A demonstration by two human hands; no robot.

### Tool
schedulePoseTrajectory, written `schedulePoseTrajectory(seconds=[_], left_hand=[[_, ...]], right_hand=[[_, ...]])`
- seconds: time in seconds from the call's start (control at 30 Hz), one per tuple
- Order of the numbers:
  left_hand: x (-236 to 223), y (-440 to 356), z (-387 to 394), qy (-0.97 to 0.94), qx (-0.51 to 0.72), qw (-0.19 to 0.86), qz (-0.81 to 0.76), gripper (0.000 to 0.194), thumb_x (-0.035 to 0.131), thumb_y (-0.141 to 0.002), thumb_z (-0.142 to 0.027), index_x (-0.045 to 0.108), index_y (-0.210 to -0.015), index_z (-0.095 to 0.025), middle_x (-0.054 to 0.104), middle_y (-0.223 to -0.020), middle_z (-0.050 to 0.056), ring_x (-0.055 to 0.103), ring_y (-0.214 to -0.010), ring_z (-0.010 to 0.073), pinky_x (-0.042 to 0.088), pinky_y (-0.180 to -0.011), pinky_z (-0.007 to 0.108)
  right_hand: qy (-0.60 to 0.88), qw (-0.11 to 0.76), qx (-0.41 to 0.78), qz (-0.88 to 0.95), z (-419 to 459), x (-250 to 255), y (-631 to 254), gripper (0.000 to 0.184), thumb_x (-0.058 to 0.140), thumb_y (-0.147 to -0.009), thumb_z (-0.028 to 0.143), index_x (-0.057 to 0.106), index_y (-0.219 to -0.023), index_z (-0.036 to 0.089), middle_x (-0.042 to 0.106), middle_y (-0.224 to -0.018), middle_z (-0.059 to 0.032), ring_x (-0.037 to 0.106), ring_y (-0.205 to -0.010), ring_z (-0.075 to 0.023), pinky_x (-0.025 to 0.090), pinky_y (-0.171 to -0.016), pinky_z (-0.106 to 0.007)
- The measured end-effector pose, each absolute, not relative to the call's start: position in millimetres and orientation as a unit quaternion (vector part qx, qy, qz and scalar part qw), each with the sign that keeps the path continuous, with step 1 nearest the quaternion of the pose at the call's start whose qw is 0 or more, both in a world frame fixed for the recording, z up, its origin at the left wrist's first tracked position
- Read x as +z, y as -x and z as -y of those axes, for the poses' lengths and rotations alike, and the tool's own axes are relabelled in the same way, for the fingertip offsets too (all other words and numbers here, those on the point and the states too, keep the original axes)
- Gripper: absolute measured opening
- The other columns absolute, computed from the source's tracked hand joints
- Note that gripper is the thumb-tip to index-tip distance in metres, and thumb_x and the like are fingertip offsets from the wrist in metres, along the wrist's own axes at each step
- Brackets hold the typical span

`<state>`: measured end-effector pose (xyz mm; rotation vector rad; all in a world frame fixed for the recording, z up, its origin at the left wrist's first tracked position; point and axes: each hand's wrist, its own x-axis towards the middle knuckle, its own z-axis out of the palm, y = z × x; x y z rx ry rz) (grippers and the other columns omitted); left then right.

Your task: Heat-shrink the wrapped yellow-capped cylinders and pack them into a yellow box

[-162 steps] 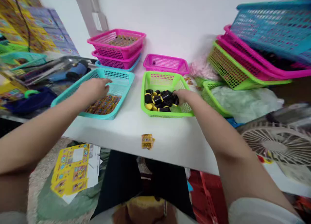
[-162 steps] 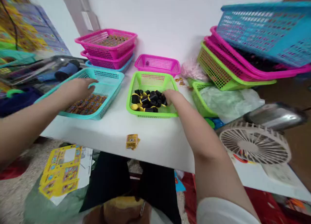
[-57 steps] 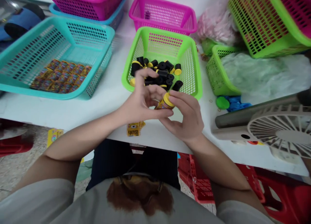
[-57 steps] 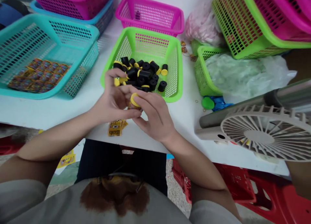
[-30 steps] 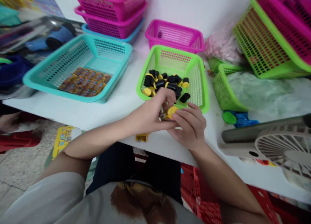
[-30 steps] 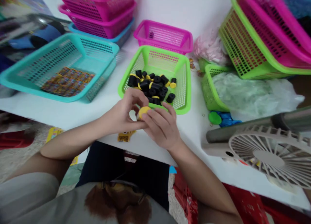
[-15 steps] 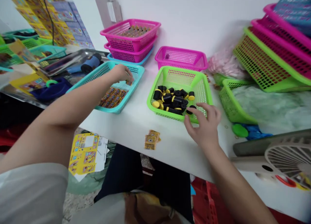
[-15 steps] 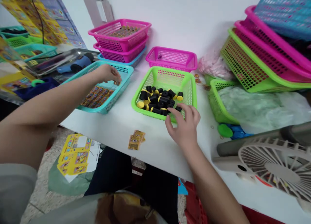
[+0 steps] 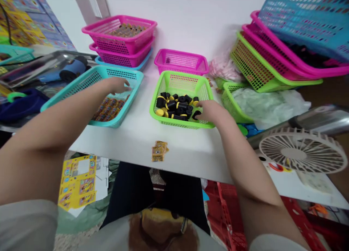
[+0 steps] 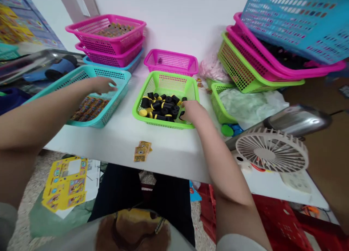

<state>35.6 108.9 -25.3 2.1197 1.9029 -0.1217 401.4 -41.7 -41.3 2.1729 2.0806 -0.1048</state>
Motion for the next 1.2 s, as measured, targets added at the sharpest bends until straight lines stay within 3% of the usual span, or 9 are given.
schedulePoseTrajectory(seconds=[0.1,0.2,0.3,0.33,0.53,0.67,0.8,0.93,1.2], left_hand=[[9,-41,-72,-0.757,0.075,0.020,-0.648,0.061,0.047,-0.102,-0.057,0.058,-0.149,-0.019,0.072,-0.133,0.015,0.058,-0.138,0.0370,0.043,-0.119,0.051],[25,-51,0,-0.821,0.218,-0.056,-0.525,0.050,0.042,-0.105,-0.052,0.067,-0.137,-0.023,0.074,-0.124,0.008,0.070,-0.116,0.0278,0.050,-0.110,0.044],[-3,-62,81,-0.922,0.165,0.014,-0.351,0.039,0.045,-0.106,-0.041,0.074,-0.120,-0.020,0.078,-0.103,0.007,0.075,-0.088,0.0209,0.059,-0.090,0.036],[-22,-66,105,-0.946,0.131,0.065,-0.290,0.038,0.044,-0.108,-0.039,0.075,-0.117,-0.021,0.079,-0.110,0.007,0.077,-0.094,0.0195,0.060,-0.091,0.033],[-129,-75,186,-0.971,0.062,-0.058,-0.224,0.040,0.056,-0.105,-0.020,0.064,-0.144,-0.014,0.066,-0.149,0.016,0.065,-0.139,0.0271,0.053,-0.117,0.045],[-128,-67,206,-0.975,0.086,-0.087,-0.186,0.042,0.050,-0.100,-0.004,0.069,-0.137,-0.011,0.072,-0.140,0.017,0.072,-0.128,0.0259,0.057,-0.114,0.040],[-114,-58,205,-0.973,0.123,-0.072,-0.181,0.042,0.045,-0.102,-0.002,0.070,-0.135,-0.012,0.075,-0.135,0.013,0.073,-0.126,0.0198,0.059,-0.109,0.029],[-119,-62,181,-0.961,0.178,-0.061,-0.201,0.042,0.046,-0.102,-0.003,0.070,-0.134,-0.016,0.076,-0.134,0.012,0.073,-0.126,0.0207,0.062,-0.105,0.031],[-90,-83,141,-0.929,0.169,0.185,-0.273,0.036,0.044,-0.106,-0.014,0.078,-0.110,-0.022,0.083,-0.101,0.003,0.081,-0.090,0.0155,0.064,-0.082,0.023]], right_hand=[[-0.713,0.123,-0.046,-0.689,26,-47,-383,0.065,0.084,-0.069,0.016,0.069,-0.132,0.013,0.072,-0.119,-0.0196,0.070,-0.114,-0.0330,0.057,-0.093,-0.039],[-0.705,0.155,-0.058,-0.690,14,-54,-377,0.068,0.085,-0.065,0.013,0.068,-0.131,0.010,0.073,-0.117,-0.0190,0.071,-0.110,-0.0307,0.057,-0.091,-0.037],[-0.697,0.151,-0.061,-0.698,14,-53,-383,0.063,0.085,-0.064,0.013,0.070,-0.125,0.013,0.073,-0.114,-0.0162,0.071,-0.105,-0.0281,0.055,-0.085,-0.034],[-0.697,0.143,-0.056,-0.700,16,-52,-386,0.062,0.083,-0.067,0.015,0.069,-0.127,0.014,0.073,-0.116,-0.0156,0.071,-0.104,-0.0278,0.055,-0.084,-0.034],[-0.708,-0.123,0.017,-0.695,53,-48,-394,0.037,0.064,-0.090,0.034,0.072,-0.123,0.020,0.070,-0.120,-0.0147,0.065,-0.113,-0.0312,0.053,-0.093,-0.043],[-0.656,-0.238,0.051,-0.715,76,-54,-391,0.035,0.063,-0.095,0.040,0.068,-0.123,0.018,0.069,-0.116,-0.0145,0.060,-0.121,-0.0314,0.048,-0.107,-0.048],[-0.621,-0.308,0.067,-0.717,89,-67,-390,0.035,0.060,-0.099,0.048,0.065,-0.121,0.021,0.068,-0.121,-0.0133,0.061,-0.120,-0.0281,0.045,-0.113,-0.050],[-0.591,-0.389,0.072,-0.703,97,-80,-392,0.039,0.057,-0.100,0.058,0.065,-0.118,0.025,0.069,-0.122,-0.0113,0.061,-0.120,-0.0286,0.044,-0.114,-0.053],[-0.580,-0.429,0.079,-0.688,110,-87,-397,0.025,0.062,-0.098,0.055,0.062,-0.108,0.032,0.072,-0.109,-0.0072,0.063,-0.107,-0.0251,0.054,-0.098,-0.048]])
